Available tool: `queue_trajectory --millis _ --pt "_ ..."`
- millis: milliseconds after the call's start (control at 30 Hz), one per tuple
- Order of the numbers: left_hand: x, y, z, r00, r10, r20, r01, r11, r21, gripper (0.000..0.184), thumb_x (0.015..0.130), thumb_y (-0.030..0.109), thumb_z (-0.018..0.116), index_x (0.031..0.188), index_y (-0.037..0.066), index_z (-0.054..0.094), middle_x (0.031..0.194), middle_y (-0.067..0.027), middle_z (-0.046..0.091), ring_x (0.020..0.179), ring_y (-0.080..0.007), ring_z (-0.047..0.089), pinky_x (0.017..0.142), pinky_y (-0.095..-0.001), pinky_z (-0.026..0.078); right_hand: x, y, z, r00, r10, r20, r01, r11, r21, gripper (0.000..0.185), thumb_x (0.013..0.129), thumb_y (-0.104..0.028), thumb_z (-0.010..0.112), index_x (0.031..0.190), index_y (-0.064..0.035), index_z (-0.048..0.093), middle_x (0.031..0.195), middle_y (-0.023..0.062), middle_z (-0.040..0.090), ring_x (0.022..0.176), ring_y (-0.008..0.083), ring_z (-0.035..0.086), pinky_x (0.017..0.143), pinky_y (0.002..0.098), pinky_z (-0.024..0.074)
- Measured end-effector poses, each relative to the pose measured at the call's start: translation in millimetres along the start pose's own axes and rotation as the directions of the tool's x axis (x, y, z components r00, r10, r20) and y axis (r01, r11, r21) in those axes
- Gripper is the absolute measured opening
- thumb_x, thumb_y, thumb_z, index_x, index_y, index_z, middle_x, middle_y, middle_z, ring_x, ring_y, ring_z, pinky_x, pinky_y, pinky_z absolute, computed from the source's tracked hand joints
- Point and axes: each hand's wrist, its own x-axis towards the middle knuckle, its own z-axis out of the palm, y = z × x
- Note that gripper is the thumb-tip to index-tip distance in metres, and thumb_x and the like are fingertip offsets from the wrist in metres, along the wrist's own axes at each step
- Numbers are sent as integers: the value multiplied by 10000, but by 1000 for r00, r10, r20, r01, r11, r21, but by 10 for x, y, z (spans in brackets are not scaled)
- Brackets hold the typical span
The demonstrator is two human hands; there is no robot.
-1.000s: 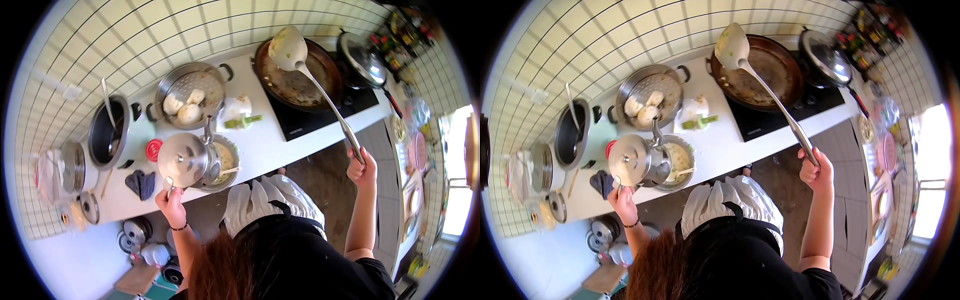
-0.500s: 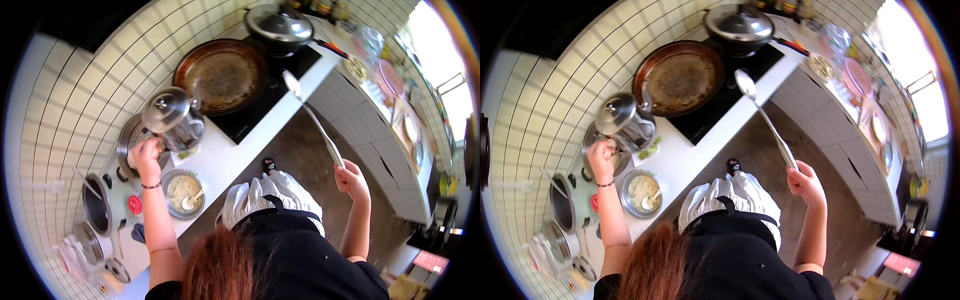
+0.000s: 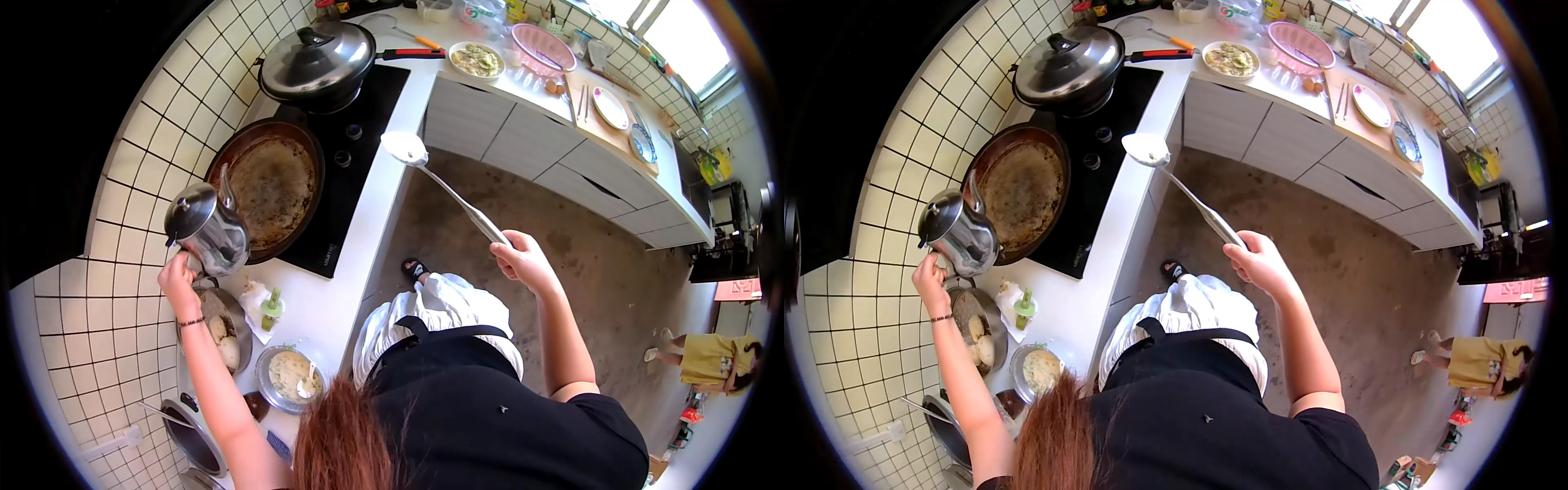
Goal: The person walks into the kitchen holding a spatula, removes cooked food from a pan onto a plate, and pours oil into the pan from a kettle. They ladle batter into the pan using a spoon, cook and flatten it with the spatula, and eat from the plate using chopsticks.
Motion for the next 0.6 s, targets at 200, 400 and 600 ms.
queue_trajectory --millis 200,400,600 --pt "237 36 154 999 -29 -12 30 992 125 205 789 160 604 618 59 554 477 64 306 421 -48 273 436 -240 288 115 85 12 998 -48 39 44 995 95 172 866 -158 583 765 -80 469 568 -50 374 425 20 273 364 206 171" --pt "375 71 191 998 -66 -9 66 973 219 243 776 169 618 576 58 535 471 57 332 407 -52 283 429 -242 282 194 28 63 997 -59 47 56 997 52 174 878 -177 577 778 -94 461 550 -65 342 402 11 248 357 201 147" --pt "431 68 91 996 -88 -13 88 947 308 285 715 232 628 562 7 545 471 23 387 419 -86 382 423 -263 291 261 -2 13 996 -47 81 45 999 17 170 864 -186 598 801 -62 501 561 -33 417 408 27 331 365 194 205"
